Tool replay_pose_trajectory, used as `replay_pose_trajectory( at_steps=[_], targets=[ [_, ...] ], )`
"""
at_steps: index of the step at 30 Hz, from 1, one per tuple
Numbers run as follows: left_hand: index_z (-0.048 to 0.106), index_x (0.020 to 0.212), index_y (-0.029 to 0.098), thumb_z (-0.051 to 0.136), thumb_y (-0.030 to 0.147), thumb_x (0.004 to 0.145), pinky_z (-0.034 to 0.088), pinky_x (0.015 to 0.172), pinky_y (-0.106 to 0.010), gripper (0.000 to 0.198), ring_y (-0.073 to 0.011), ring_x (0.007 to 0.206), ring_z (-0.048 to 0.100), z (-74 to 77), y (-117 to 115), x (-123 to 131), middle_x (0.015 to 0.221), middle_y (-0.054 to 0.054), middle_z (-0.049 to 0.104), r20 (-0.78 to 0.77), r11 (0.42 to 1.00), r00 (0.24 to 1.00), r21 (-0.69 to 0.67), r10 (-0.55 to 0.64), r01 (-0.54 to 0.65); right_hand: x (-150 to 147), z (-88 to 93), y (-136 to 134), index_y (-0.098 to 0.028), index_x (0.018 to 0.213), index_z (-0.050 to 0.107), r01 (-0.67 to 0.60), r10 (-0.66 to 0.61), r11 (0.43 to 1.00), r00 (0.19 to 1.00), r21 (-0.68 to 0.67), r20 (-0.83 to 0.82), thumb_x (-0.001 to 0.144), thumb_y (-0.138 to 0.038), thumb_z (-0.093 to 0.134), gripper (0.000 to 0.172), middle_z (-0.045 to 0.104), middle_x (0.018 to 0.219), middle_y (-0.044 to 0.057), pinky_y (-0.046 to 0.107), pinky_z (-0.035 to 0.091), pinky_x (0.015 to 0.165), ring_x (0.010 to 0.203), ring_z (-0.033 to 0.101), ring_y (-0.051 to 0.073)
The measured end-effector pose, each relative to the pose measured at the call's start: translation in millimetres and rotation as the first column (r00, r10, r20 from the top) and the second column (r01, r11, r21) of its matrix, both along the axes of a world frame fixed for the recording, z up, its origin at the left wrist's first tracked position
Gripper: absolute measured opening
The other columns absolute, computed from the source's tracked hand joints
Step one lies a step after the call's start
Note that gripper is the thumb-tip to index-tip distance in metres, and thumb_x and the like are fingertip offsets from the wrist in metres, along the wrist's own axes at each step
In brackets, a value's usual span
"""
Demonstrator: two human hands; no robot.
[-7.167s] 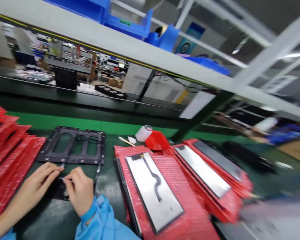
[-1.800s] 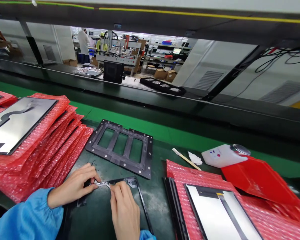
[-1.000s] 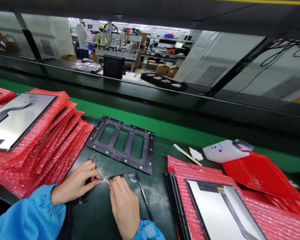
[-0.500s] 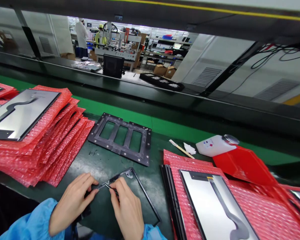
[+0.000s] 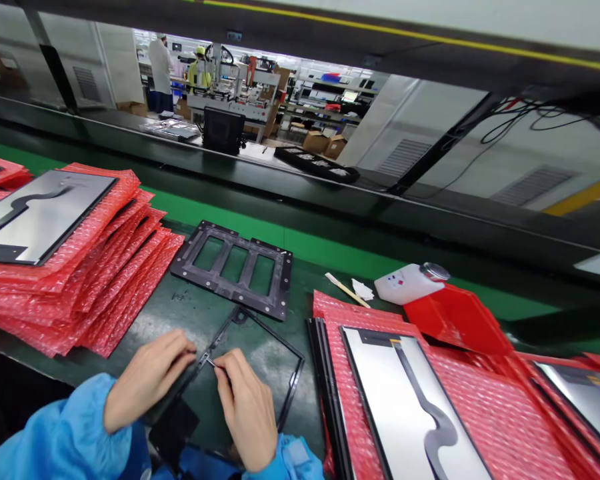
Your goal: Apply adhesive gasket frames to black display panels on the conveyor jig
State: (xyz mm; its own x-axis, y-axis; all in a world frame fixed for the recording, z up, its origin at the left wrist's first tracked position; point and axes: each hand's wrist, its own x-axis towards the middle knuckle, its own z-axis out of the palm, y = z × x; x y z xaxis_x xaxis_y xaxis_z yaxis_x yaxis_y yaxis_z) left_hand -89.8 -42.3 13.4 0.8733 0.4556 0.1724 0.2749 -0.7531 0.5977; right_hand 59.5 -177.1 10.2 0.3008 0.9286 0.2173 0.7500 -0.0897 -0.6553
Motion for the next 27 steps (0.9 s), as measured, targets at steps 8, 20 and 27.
replay_pose_trajectory(
  at_steps=[8, 20, 27],
  targets=[
    [0.057, 0.124, 0.021, 0.046, 0.024, 0.097, 0.028, 0.113, -0.04, 0.03, -0.02, 0.137, 0.037, 11.3, 60.7, 58.0, 0.136, -0.007, 0.055, 0.014, 0.818, 0.829, 0.172, -0.559, 0.549, -3.7, -8.9, -0.8, -0.023, 0.089, 0.051, 0.04, -0.031, 0.998, 0.978, -0.042, 0.205, 0.099, -0.024, 0.033, 0.02, 0.056, 0.084, 0.003, 0.026, 0.046, 0.062, 0.077, 0.061, 0.017],
    [0.053, 0.131, 0.024, 0.054, 0.031, 0.094, 0.024, 0.117, -0.042, 0.038, -0.0197, 0.137, 0.036, 4.9, 64.5, 65.6, 0.142, -0.006, 0.048, 0.046, 0.828, 0.833, -0.086, -0.552, 0.554, -2.9, -22.0, 5.0, -0.024, 0.088, 0.052, 0.066, -0.067, 0.998, 0.952, 0.016, 0.298, 0.099, -0.02, 0.032, 0.023, 0.059, 0.086, 0.002, 0.025, 0.045, 0.057, 0.081, 0.056, 0.018],
    [0.048, 0.135, 0.022, 0.052, 0.031, 0.095, 0.021, 0.118, -0.041, 0.041, -0.0184, 0.139, 0.031, 6.0, 65.2, 64.2, 0.145, -0.005, 0.044, 0.01, 0.819, 0.821, -0.061, -0.571, 0.57, -5.2, -11.8, 3.7, -0.024, 0.089, 0.051, 0.031, -0.009, 0.996, 0.965, -0.08, 0.263, 0.099, -0.018, 0.033, 0.021, 0.059, 0.09, 0.002, 0.027, 0.045, 0.063, 0.085, 0.056, 0.019]
  ],
)
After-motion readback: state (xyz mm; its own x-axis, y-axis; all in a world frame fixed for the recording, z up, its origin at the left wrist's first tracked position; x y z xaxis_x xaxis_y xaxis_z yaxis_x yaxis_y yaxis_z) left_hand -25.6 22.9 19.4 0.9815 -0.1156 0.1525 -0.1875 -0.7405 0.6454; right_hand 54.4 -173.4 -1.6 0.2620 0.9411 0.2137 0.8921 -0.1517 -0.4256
